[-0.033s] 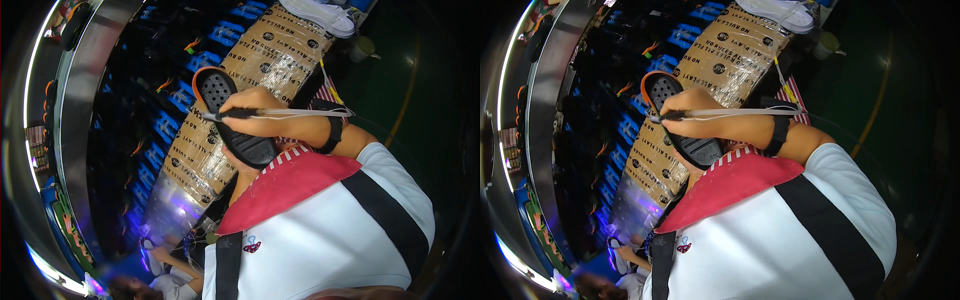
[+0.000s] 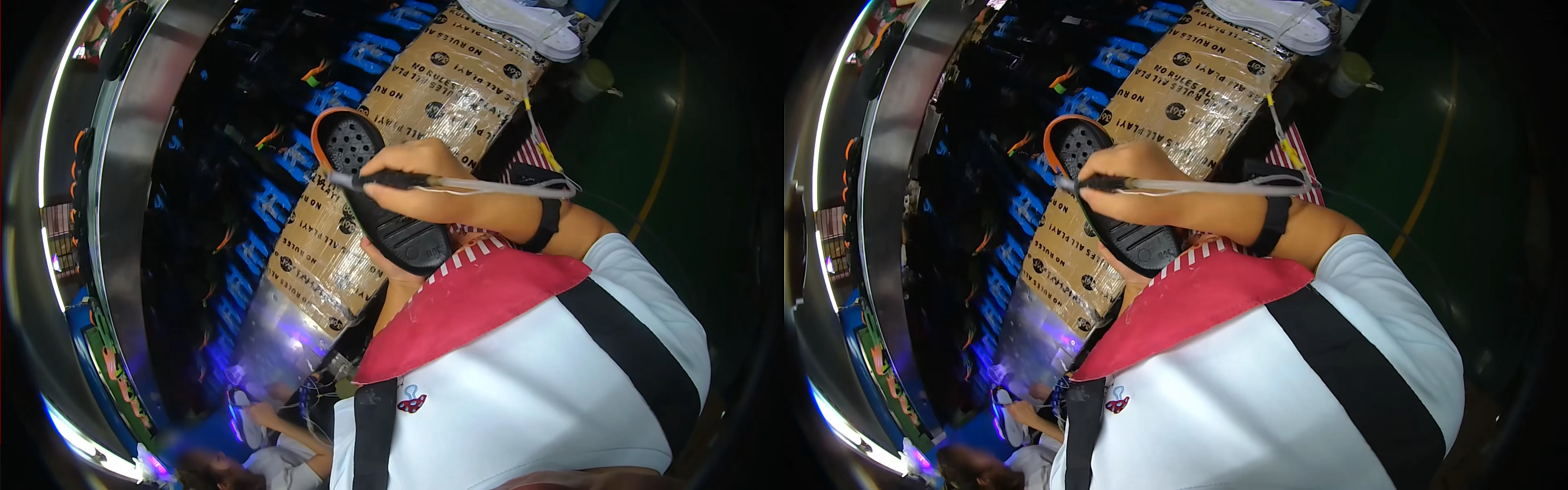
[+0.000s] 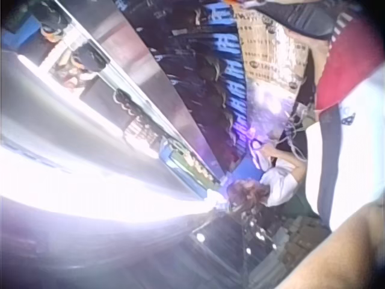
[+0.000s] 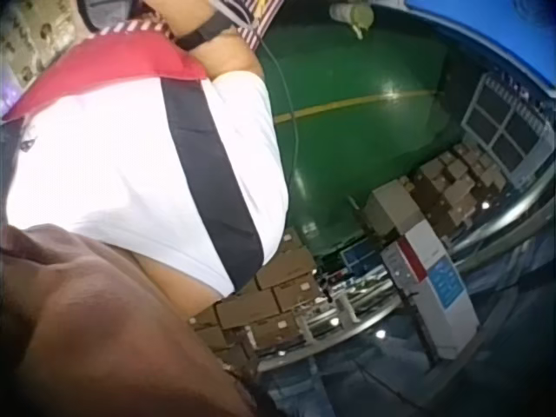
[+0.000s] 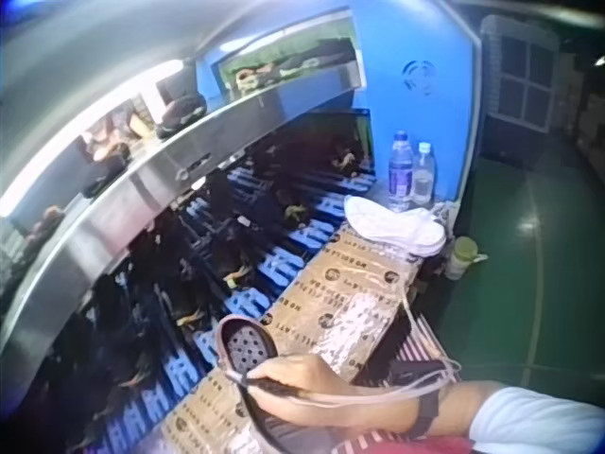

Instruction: Apply adhesive to shoe soles using a specialized applicator tool and place them on a conveyor belt.

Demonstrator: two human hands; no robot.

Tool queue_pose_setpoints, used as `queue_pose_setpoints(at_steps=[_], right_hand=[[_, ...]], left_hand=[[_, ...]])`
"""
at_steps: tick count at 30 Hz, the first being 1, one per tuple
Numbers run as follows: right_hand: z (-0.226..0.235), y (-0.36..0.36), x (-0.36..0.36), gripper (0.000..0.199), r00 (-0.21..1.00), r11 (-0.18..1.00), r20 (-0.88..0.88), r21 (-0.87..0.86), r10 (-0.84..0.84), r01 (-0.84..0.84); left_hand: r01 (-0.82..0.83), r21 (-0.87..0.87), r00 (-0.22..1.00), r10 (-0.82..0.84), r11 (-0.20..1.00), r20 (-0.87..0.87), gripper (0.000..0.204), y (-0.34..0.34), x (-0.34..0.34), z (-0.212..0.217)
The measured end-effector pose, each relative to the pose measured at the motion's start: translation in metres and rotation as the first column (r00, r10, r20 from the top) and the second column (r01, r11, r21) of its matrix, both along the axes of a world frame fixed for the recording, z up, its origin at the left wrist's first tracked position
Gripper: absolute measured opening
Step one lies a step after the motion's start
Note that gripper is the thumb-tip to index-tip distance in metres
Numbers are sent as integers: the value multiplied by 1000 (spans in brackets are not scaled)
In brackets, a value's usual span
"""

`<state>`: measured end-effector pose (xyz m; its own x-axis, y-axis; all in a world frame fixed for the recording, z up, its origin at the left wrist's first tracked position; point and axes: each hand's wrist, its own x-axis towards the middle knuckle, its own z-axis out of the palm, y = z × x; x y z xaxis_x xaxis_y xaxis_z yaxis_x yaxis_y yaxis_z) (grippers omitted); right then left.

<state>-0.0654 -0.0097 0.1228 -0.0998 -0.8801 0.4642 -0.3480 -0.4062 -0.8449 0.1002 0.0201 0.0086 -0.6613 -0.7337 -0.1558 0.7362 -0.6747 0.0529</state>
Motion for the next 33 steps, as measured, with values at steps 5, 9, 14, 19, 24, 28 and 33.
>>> queue_pose_setpoints(at_steps=[5, 9, 14, 19, 24, 28, 33], right_hand=[[-4, 0, 1, 18, 991, 986, -10, -102, -132, 130], [-12, 4, 11, 23, 991, 976, -52, -173, 125, -132], [-6, 8, 10, 21, 999, 977, 47, -213, -8, 18], [-11, 16, 19, 23, 976, 964, -62, -157, 209, -217], [3, 25, 19, 20, 951, 973, 209, -24, 228, -228], [-13, 28, 20, 22, 955, 964, 126, -37, 268, -265], [9, 33, 8, 26, 800, 740, 406, 339, 442, -581]], left_hand=[[3, -104, 999, 1, 995, 35, 76, -5, -6, 11], [-164, -143, 780, 217, 976, 587, 70, -14, -14, 16], [-243, -107, 826, 264, 964, 497, 71, -18, -11, 27], [-267, -235, 753, 354, 935, 554, 83, -23, -17, 30], [-208, -216, 937, 258, 954, 237, 87, -37, -4, 31], [-179, -345, 965, 233, 921, 120, 87, -44, -14, 41], [-272, -379, 959, 280, 884, -33, 94, -55, -1, 42]])
